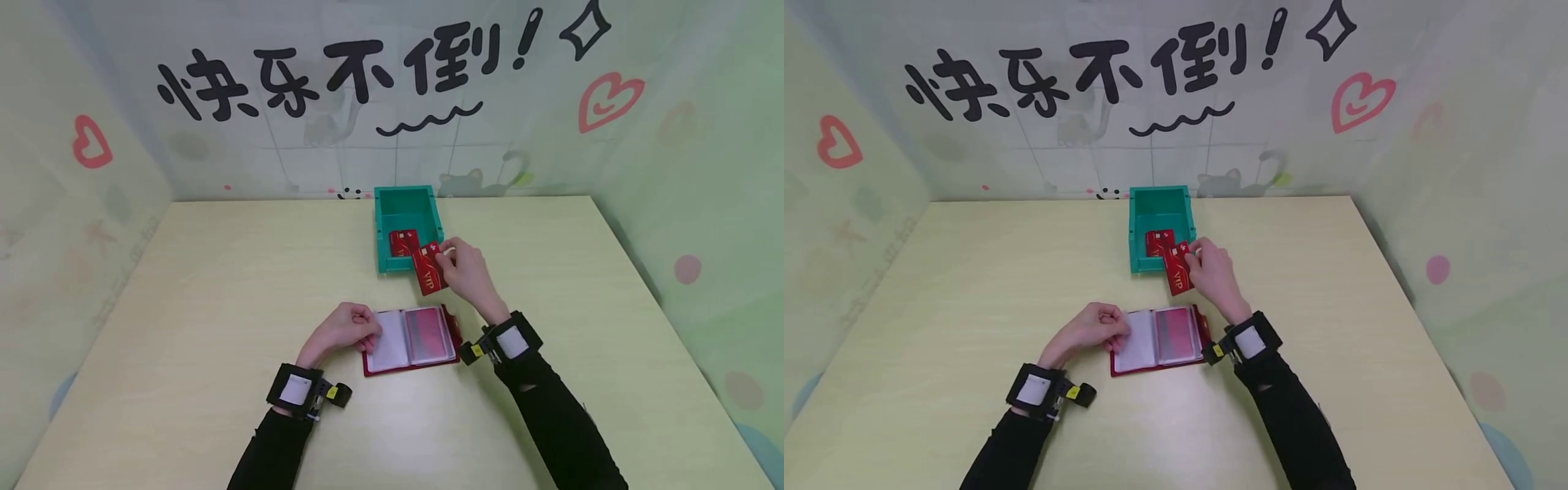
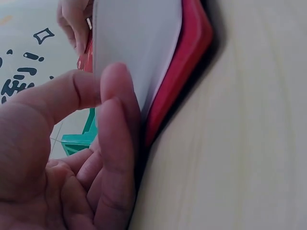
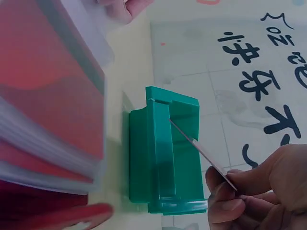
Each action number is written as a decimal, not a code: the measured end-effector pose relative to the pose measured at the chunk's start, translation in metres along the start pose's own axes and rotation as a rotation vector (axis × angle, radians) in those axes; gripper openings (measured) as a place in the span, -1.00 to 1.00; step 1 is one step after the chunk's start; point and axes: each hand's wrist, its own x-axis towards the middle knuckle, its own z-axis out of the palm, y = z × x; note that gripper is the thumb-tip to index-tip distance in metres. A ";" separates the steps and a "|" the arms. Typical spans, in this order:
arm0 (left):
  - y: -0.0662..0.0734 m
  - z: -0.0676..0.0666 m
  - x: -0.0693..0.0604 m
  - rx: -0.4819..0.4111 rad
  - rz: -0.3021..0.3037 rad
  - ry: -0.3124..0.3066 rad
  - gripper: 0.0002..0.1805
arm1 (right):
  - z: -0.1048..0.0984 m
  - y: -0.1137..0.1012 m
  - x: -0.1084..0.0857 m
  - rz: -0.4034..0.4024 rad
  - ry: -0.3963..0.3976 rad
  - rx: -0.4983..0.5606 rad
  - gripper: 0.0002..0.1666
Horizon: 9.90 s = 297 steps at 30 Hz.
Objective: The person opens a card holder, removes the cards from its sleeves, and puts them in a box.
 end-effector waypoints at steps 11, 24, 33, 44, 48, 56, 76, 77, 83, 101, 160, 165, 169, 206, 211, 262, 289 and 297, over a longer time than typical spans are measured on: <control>0.000 -0.004 0.001 -0.056 -0.010 0.004 -0.66 | 0.029 -0.028 0.068 -0.004 -0.026 -0.195 -0.24; -0.002 -0.003 0.002 -0.048 0.012 -0.005 -0.62 | 0.059 -0.022 0.099 0.145 -0.015 -0.081 -0.13; -0.004 -0.002 0.002 -0.049 0.012 -0.014 -0.63 | 0.069 -0.022 0.101 0.166 -0.200 -0.328 -0.31; -0.003 -0.002 0.001 -0.056 0.009 -0.022 -0.62 | 0.076 -0.021 0.099 0.127 -0.214 -0.474 -0.68; -0.002 -0.004 0.001 -0.057 0.017 -0.015 -0.61 | 0.077 -0.021 0.102 0.129 -0.241 -0.460 -0.70; -0.001 -0.005 0.000 -0.047 0.034 -0.009 -0.65 | 0.075 -0.022 0.102 0.038 -0.181 -0.389 -0.70; 0.035 0.036 -0.020 0.691 0.194 0.361 -0.59 | 0.010 0.000 -0.032 -0.024 -0.143 0.119 -0.63; 0.036 0.039 -0.020 0.677 0.231 0.323 -0.53 | 0.011 0.004 -0.038 0.005 -0.161 0.138 -0.63; 0.036 0.054 -0.019 0.602 0.352 0.103 0.03 | 0.022 0.021 -0.061 0.062 -0.164 0.221 -0.69; 0.024 0.040 -0.001 0.476 0.346 -0.004 0.25 | 0.028 0.040 -0.075 -0.156 -0.054 0.024 -0.76; 0.002 0.004 -0.006 0.193 -0.053 0.167 -0.72 | 0.075 0.019 -0.075 -0.112 -0.072 -0.051 -0.70; 0.003 0.005 -0.007 0.242 -0.038 0.171 -0.71 | 0.077 0.018 -0.074 -0.105 -0.071 -0.053 -0.75; 0.003 0.005 -0.006 0.271 -0.019 0.173 -0.70 | 0.078 0.019 -0.073 -0.100 -0.067 -0.054 -0.78; -0.004 0.004 -0.004 0.178 -0.001 0.142 -0.80 | 0.025 0.028 -0.051 0.067 -0.246 0.134 -0.73; -0.005 0.002 -0.003 0.170 0.012 0.136 -0.80 | 0.010 0.013 -0.025 -0.016 -0.118 0.132 -0.75; -0.008 0.001 0.000 0.139 0.011 0.123 -0.81 | 0.059 -0.030 0.103 0.089 -0.271 -0.683 -0.70; -0.003 0.002 -0.004 0.136 -0.007 0.121 -0.81 | 0.078 -0.023 0.108 0.101 -0.303 -0.657 -0.60; -0.005 0.001 -0.003 0.125 0.016 0.118 -0.82 | 0.084 -0.022 0.110 0.131 -0.273 -0.648 -0.55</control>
